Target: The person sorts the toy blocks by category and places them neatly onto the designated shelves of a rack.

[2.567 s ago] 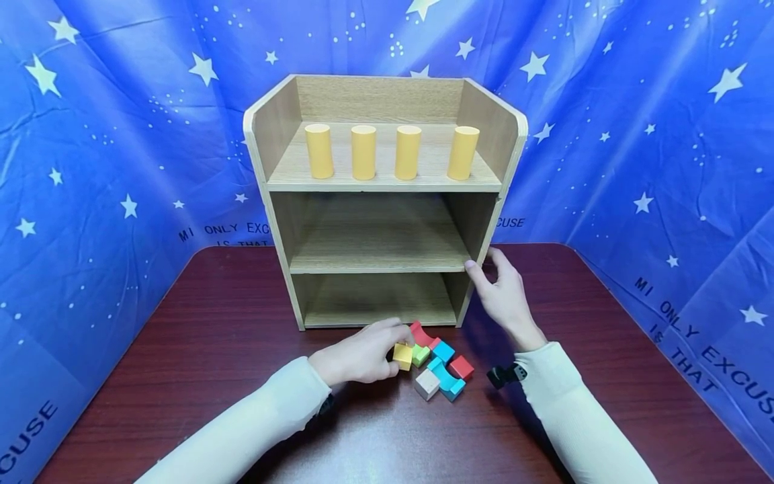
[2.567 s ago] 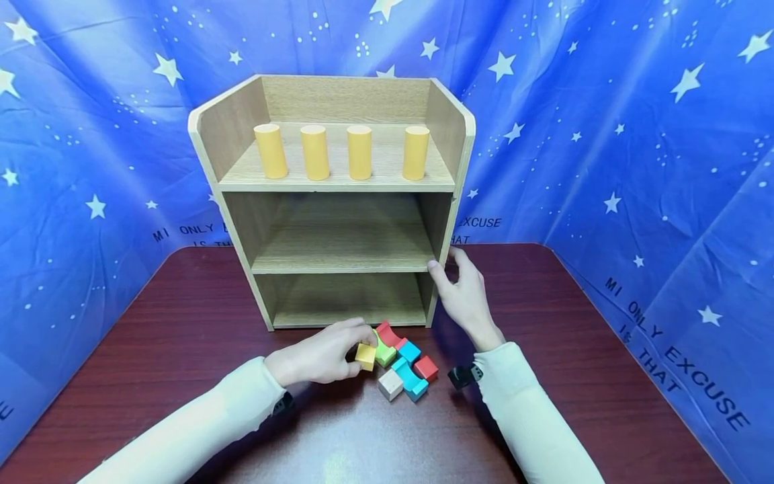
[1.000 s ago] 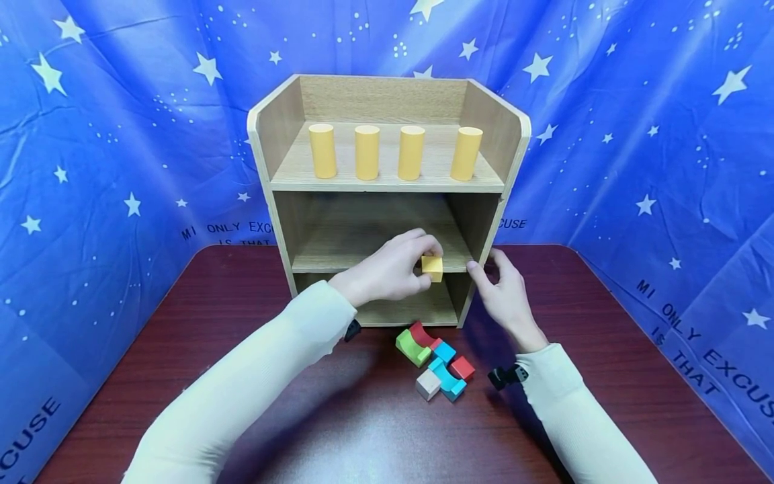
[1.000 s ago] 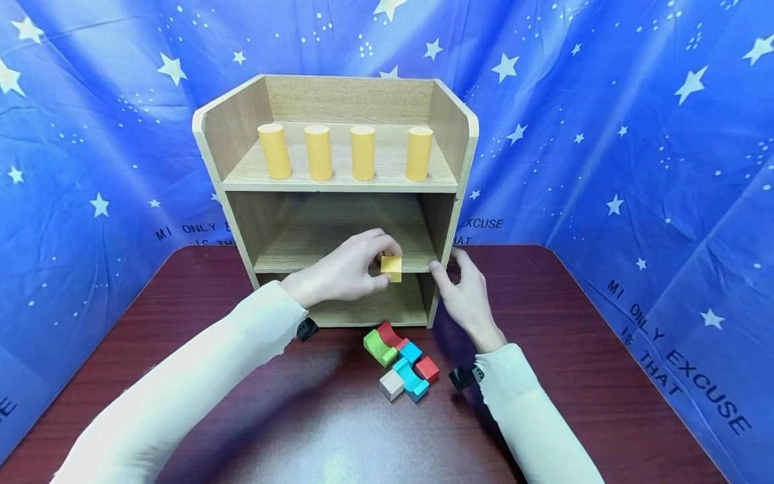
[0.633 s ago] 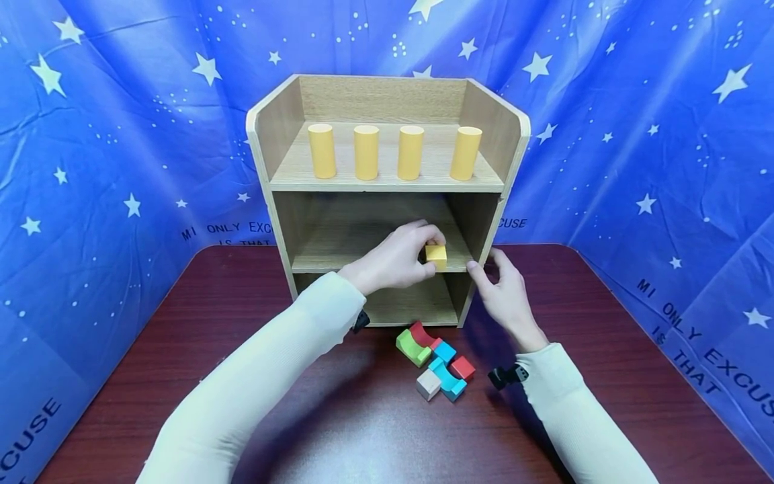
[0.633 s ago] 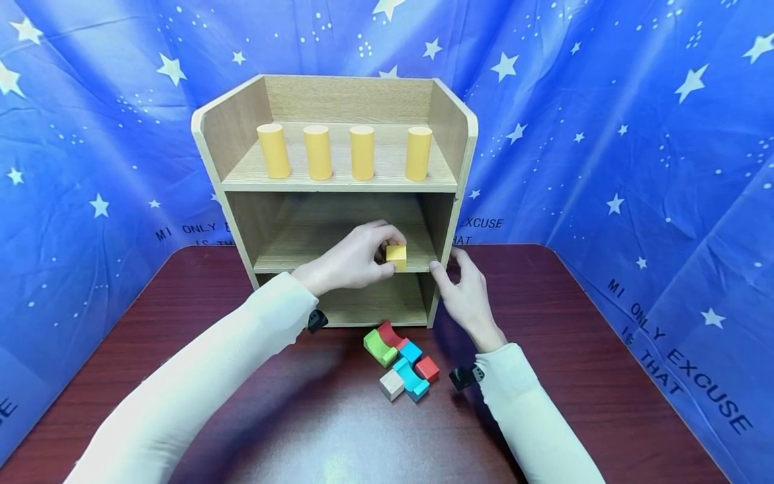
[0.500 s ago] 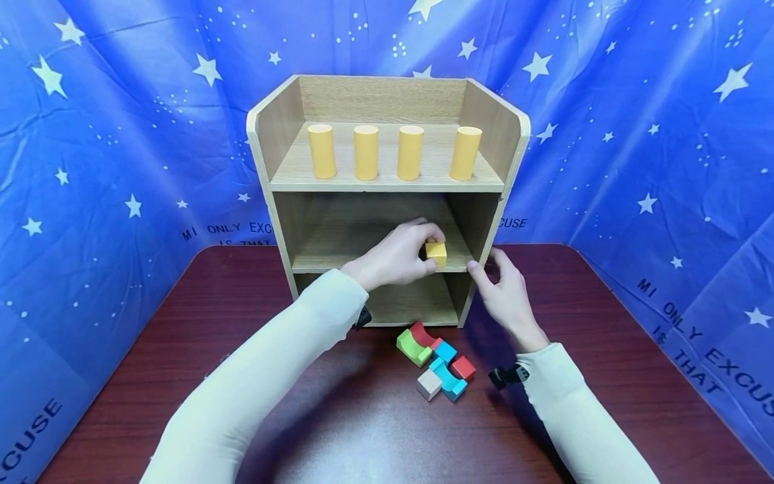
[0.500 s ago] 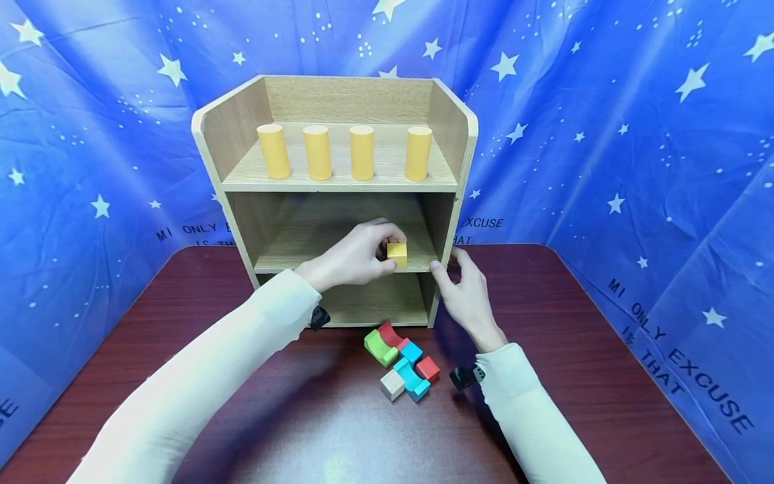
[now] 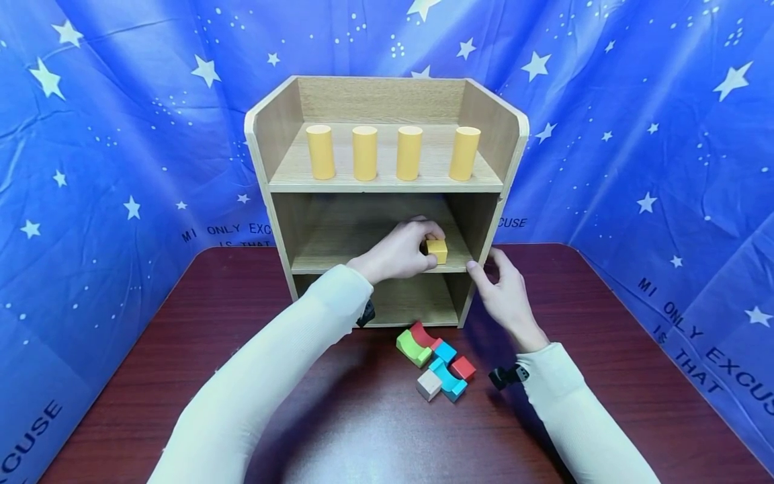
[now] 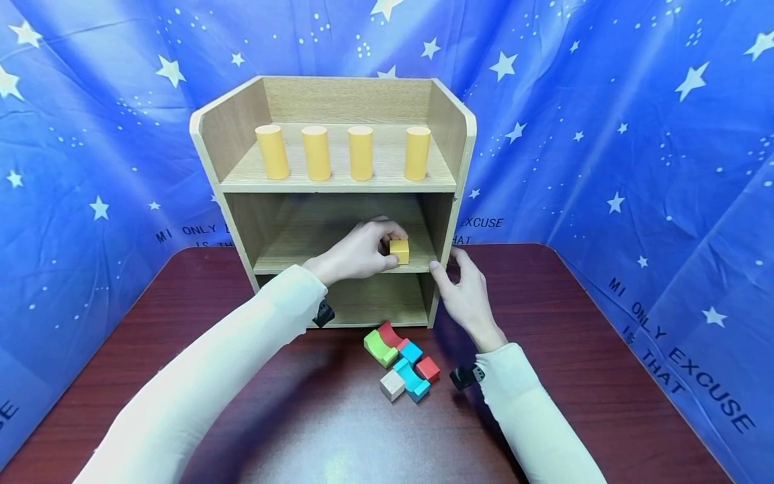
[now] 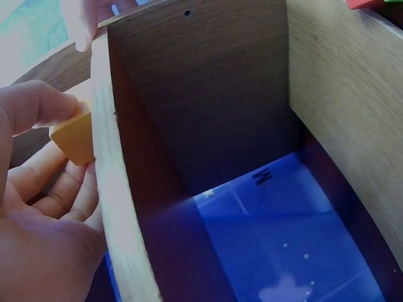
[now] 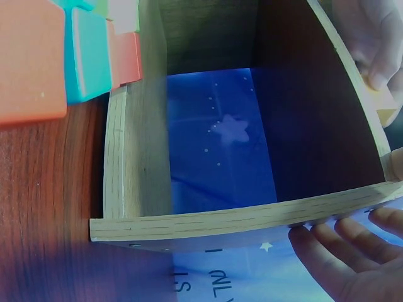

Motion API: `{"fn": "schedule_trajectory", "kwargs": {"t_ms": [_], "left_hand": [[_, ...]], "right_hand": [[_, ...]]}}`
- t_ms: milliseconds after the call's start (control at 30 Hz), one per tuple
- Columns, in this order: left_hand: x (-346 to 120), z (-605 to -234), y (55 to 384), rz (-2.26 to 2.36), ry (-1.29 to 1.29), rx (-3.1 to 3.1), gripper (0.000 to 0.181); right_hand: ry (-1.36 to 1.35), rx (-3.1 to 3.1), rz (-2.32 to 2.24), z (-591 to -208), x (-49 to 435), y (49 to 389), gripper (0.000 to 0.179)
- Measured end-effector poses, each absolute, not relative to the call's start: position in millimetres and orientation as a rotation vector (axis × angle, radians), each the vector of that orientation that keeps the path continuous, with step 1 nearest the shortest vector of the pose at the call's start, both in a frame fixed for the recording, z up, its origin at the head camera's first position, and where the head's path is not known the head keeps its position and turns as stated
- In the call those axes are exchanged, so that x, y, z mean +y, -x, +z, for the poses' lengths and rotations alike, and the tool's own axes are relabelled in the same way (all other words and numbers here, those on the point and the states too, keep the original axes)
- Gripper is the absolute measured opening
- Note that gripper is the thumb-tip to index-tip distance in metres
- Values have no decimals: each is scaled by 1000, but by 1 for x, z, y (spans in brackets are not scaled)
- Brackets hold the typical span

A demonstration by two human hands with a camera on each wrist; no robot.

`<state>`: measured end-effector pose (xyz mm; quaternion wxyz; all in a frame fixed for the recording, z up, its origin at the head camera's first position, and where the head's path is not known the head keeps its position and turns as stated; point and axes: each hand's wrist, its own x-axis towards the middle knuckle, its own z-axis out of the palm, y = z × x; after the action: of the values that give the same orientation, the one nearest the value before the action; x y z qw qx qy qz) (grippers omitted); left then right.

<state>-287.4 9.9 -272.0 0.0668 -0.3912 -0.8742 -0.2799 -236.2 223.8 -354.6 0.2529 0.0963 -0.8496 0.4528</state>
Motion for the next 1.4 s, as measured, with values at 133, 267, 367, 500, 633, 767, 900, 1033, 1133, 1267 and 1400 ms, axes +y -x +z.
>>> {"fn": "schedule_trajectory", "kwargs": {"t_ms": [133,267,367,500,633,767,900,1033,1133,1267,1400], "left_hand": [[10,-273,288,-863,1181,-2641,33],[10,-273,289,-875,1177,-2646,33],[10,-273,288,-880,1172,-2649,33],[10,-274,289,-882,1178,-2635,36],[8,-275,289,-895,1183,-2610,40],[3,-275,287,-909,1175,-2602,41],[-1,-276,284,-926,1163,-2590,41],[-6,-277,280,-942,1153,-2556,41],[-9,-279,275,-946,1149,-2533,40],[-14,-282,268,-960,1141,-2512,37],[-16,-286,262,-1009,1157,-2486,35]], "right_hand": [[-268,-2305,1232,-354,223,236,45],[-272,-2307,1223,-354,224,236,44],[-274,-2306,1215,-354,224,236,44],[-276,-2304,1204,-353,224,235,43],[-272,-2307,1193,-353,224,235,43],[-265,-2306,1190,-354,224,236,43],[-261,-2304,1191,-354,224,236,42],[-260,-2304,1187,-354,224,236,42],[-256,-2308,1185,-353,224,236,42],[-252,-2315,1188,-353,223,236,43],[-255,-2320,1190,-353,223,235,43]]}}
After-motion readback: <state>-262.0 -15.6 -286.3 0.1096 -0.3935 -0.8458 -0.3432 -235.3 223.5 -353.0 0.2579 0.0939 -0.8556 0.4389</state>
